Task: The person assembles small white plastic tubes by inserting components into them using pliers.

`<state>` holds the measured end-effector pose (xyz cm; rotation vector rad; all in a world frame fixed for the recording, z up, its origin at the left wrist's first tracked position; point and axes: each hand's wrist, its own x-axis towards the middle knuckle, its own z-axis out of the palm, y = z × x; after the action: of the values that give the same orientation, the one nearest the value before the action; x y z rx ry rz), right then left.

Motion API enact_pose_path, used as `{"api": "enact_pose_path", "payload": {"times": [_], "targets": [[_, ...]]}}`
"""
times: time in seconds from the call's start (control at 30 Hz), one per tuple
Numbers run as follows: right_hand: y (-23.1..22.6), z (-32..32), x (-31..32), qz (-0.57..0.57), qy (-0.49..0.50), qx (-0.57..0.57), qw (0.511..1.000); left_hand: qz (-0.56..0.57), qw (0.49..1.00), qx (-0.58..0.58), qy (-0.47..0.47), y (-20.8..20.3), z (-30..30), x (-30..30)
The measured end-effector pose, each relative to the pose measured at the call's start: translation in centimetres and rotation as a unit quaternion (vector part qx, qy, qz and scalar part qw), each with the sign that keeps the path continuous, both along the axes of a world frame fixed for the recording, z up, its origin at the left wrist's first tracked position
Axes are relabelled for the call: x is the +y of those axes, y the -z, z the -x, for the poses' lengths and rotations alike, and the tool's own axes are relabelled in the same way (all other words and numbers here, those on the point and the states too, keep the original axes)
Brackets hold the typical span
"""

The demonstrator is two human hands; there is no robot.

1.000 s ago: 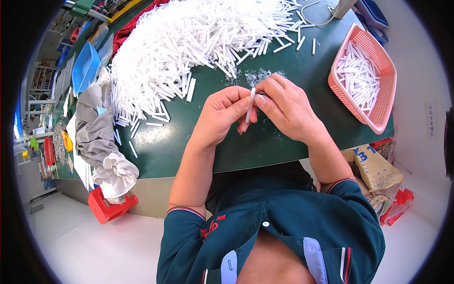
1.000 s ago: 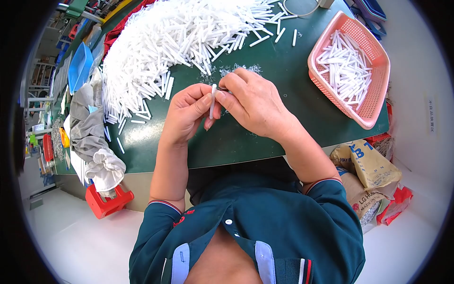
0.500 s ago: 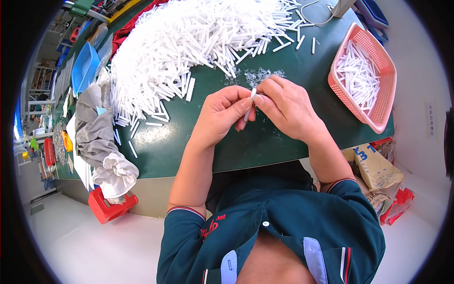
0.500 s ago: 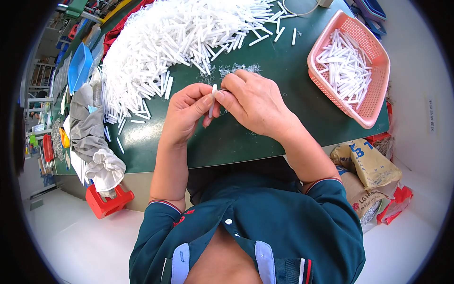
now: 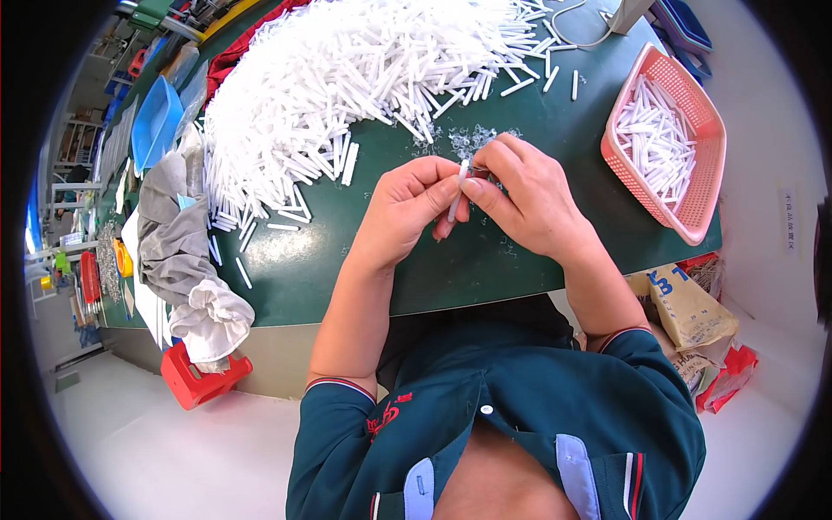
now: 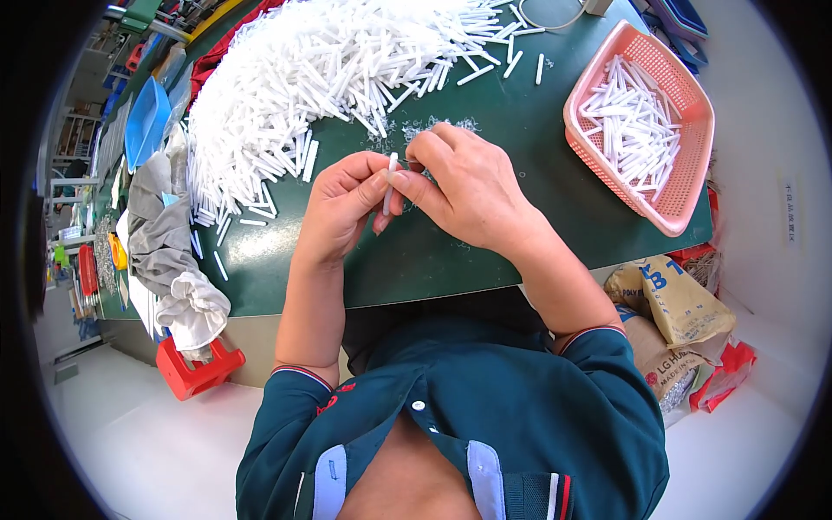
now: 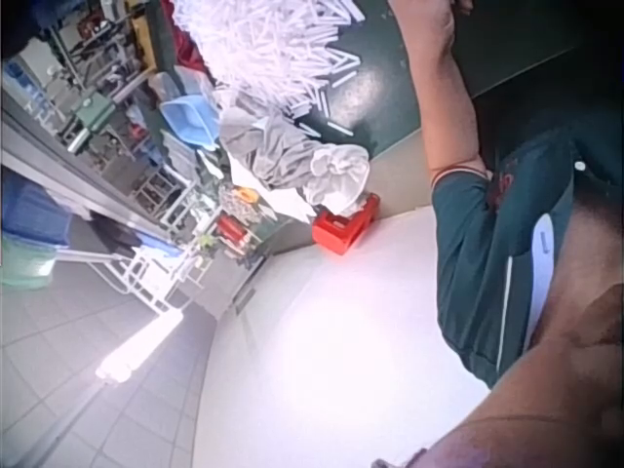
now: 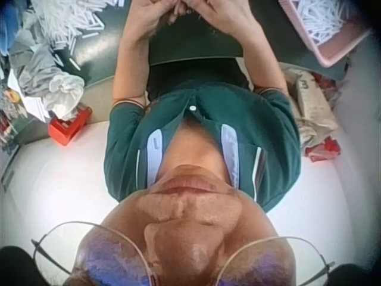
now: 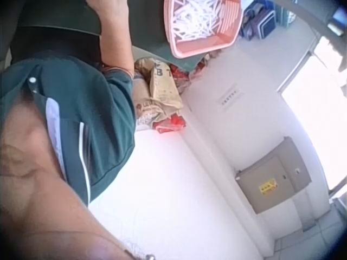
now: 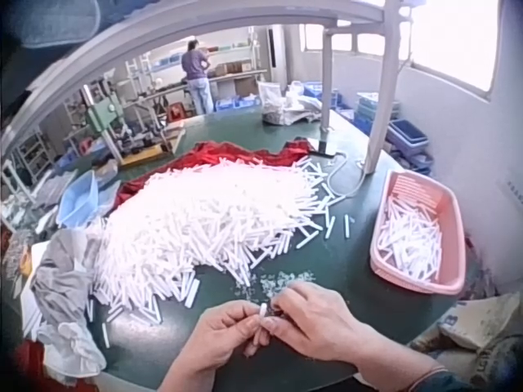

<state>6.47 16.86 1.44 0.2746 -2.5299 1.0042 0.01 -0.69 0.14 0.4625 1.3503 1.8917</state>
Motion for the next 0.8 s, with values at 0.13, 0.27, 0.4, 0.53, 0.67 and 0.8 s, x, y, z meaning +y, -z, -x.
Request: {"api": "enact_pose_path", "payload": {"times": [0.13, 0.27, 0.4, 0.53, 0.67, 0.8], "targets": [[0.06, 0.01, 0.01, -0.003, 0.000, -0.006, 1.000, 0.002, 1.000, -0.001, -0.001, 0.03, -0.03, 0.01], [0.06, -0.01, -0.09, 0.001, 0.001, -0.005, 1.000, -0.001, 1.000, 0.001, 0.000, 0.02, -0.03, 0.01], [0.22, 0.01, -0.13, 0.004, 0.003, 0.004, 1.000, 0.002, 1.000, -0.003, 0.002, 0.04, -0.03, 0.05], [0.07, -0.04, -0.09, 0.001, -0.003, -0.009, 1.000, 0.005, 1.000, 0.023, 0.006, 0.20, 0.02, -0.04], [0.17, -0.08, 0.23, 0.008, -0.019, -0.035, 0.999, 0.019, 0.998, 0.059, 0.017, 0.38, 0.16, -0.23], [-0.23, -0.33, 0.58, 0.009, -0.045, -0.071, 0.996, 0.054, 0.993, 0.104, 0.011, 0.26, 0.15, -0.27]]}}
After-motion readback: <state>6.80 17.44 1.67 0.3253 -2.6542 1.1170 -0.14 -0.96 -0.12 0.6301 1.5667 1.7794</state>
